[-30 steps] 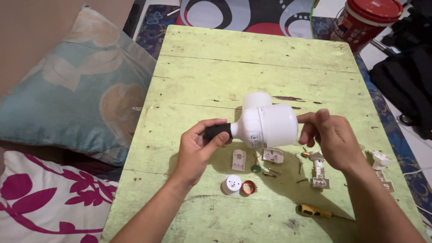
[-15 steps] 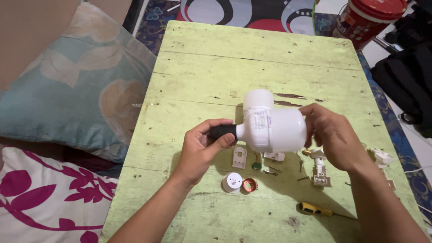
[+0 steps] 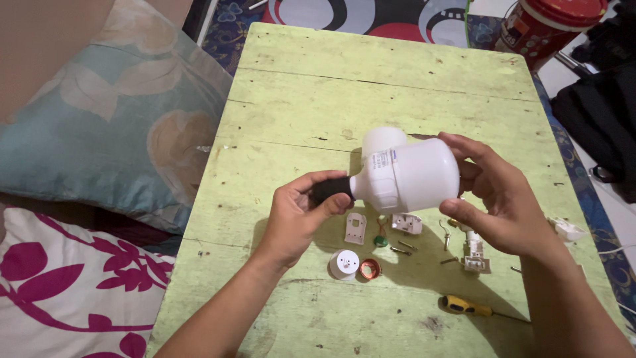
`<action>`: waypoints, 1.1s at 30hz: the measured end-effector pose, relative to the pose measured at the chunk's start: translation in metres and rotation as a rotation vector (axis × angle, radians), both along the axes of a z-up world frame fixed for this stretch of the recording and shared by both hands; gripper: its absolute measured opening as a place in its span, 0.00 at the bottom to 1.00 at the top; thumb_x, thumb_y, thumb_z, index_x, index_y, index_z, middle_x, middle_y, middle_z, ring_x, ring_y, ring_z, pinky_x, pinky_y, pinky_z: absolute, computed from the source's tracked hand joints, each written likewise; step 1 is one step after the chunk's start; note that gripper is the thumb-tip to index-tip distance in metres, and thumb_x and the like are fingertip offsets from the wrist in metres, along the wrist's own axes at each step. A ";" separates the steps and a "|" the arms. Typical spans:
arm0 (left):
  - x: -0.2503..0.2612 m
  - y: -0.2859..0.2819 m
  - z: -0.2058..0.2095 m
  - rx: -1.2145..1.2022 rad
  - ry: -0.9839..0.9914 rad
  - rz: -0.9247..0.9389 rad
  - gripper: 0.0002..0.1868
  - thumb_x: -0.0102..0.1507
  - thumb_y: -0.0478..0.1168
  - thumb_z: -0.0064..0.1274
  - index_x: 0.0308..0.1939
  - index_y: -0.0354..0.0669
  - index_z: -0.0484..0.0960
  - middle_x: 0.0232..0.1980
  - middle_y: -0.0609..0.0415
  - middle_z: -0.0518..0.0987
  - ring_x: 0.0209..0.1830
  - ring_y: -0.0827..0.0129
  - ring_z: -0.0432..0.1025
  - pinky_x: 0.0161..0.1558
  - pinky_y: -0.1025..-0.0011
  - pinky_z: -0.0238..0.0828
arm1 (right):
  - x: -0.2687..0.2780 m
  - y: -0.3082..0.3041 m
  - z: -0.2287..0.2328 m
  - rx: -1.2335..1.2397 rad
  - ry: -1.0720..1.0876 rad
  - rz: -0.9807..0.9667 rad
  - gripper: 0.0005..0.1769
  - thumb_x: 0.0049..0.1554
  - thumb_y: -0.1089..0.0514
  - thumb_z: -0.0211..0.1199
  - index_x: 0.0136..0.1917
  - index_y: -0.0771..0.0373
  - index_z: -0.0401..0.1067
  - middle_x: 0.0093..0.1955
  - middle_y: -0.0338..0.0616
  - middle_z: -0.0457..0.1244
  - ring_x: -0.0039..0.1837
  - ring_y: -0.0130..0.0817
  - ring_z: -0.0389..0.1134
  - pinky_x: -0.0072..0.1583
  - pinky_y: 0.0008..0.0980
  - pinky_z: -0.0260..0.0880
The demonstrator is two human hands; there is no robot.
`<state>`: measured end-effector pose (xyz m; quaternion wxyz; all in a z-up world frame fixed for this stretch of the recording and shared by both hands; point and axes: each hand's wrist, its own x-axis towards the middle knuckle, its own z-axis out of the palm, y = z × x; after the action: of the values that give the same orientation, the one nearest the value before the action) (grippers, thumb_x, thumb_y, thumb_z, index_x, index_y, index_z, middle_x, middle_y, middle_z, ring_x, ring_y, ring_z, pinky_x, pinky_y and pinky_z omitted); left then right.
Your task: The person disassembles a white LED bulb using a screwdriver, then reassembles it with a black adapter base. They handle multiple bulb components and small parts on a light green table.
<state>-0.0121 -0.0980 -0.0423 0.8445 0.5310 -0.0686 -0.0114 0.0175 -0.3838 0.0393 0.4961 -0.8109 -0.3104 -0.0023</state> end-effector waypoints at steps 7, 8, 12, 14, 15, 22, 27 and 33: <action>-0.001 -0.003 0.004 0.057 -0.013 0.050 0.22 0.60 0.32 0.64 0.58 0.31 0.81 0.50 0.47 0.85 0.48 0.72 0.79 0.53 0.73 0.81 | 0.003 -0.001 -0.014 0.016 0.019 -0.040 0.40 0.58 0.56 0.63 0.80 0.68 0.55 0.64 0.56 0.65 0.62 0.40 0.71 0.60 0.39 0.74; -0.001 -0.003 0.004 0.058 -0.019 0.057 0.22 0.60 0.32 0.64 0.58 0.31 0.81 0.50 0.47 0.85 0.48 0.72 0.79 0.53 0.73 0.81 | 0.004 -0.001 -0.016 0.026 0.034 -0.043 0.40 0.59 0.55 0.62 0.80 0.67 0.55 0.64 0.56 0.66 0.62 0.40 0.71 0.59 0.39 0.74; -0.004 -0.003 0.006 0.223 -0.024 0.108 0.22 0.59 0.35 0.66 0.56 0.34 0.81 0.49 0.49 0.86 0.48 0.72 0.81 0.52 0.74 0.82 | 0.006 0.006 -0.027 0.132 0.047 -0.160 0.37 0.61 0.54 0.62 0.80 0.64 0.56 0.67 0.56 0.64 0.60 0.41 0.72 0.56 0.36 0.79; -0.007 -0.005 0.006 0.249 -0.150 0.143 0.22 0.59 0.36 0.68 0.55 0.34 0.80 0.50 0.50 0.84 0.51 0.72 0.79 0.54 0.73 0.80 | 0.006 0.015 -0.035 0.308 -0.026 -0.185 0.31 0.65 0.55 0.62 0.75 0.66 0.55 0.74 0.56 0.56 0.68 0.42 0.70 0.59 0.37 0.81; -0.008 -0.006 0.007 0.261 -0.215 0.161 0.23 0.59 0.36 0.69 0.55 0.34 0.79 0.50 0.50 0.84 0.52 0.72 0.79 0.55 0.73 0.79 | 0.005 0.019 -0.038 0.293 -0.021 -0.204 0.32 0.64 0.56 0.63 0.76 0.66 0.55 0.75 0.56 0.56 0.68 0.42 0.70 0.61 0.38 0.79; -0.015 -0.008 0.014 0.631 -0.463 0.336 0.25 0.56 0.38 0.71 0.56 0.42 0.81 0.52 0.51 0.81 0.51 0.70 0.78 0.52 0.72 0.80 | -0.004 0.043 -0.039 0.100 -0.183 -0.220 0.63 0.45 0.55 0.80 0.83 0.65 0.44 0.75 0.56 0.53 0.68 0.46 0.68 0.67 0.40 0.73; -0.019 -0.007 0.013 0.686 -0.602 0.337 0.35 0.54 0.51 0.72 0.61 0.41 0.80 0.53 0.51 0.78 0.52 0.67 0.77 0.52 0.71 0.80 | -0.005 0.061 -0.029 0.009 -0.253 -0.212 0.66 0.44 0.54 0.83 0.83 0.64 0.44 0.75 0.56 0.54 0.72 0.47 0.66 0.68 0.42 0.72; 0.003 0.014 0.004 0.558 -0.359 0.344 0.35 0.68 0.66 0.47 0.64 0.42 0.79 0.55 0.51 0.79 0.54 0.67 0.78 0.49 0.71 0.81 | 0.006 0.083 -0.011 -0.191 -0.417 -0.166 0.64 0.42 0.46 0.83 0.80 0.65 0.51 0.70 0.61 0.54 0.72 0.50 0.62 0.65 0.46 0.73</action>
<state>-0.0096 -0.0842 -0.0387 0.6314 0.7380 -0.1198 0.2056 0.0238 -0.3009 0.0288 0.3407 -0.8587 -0.3372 -0.1810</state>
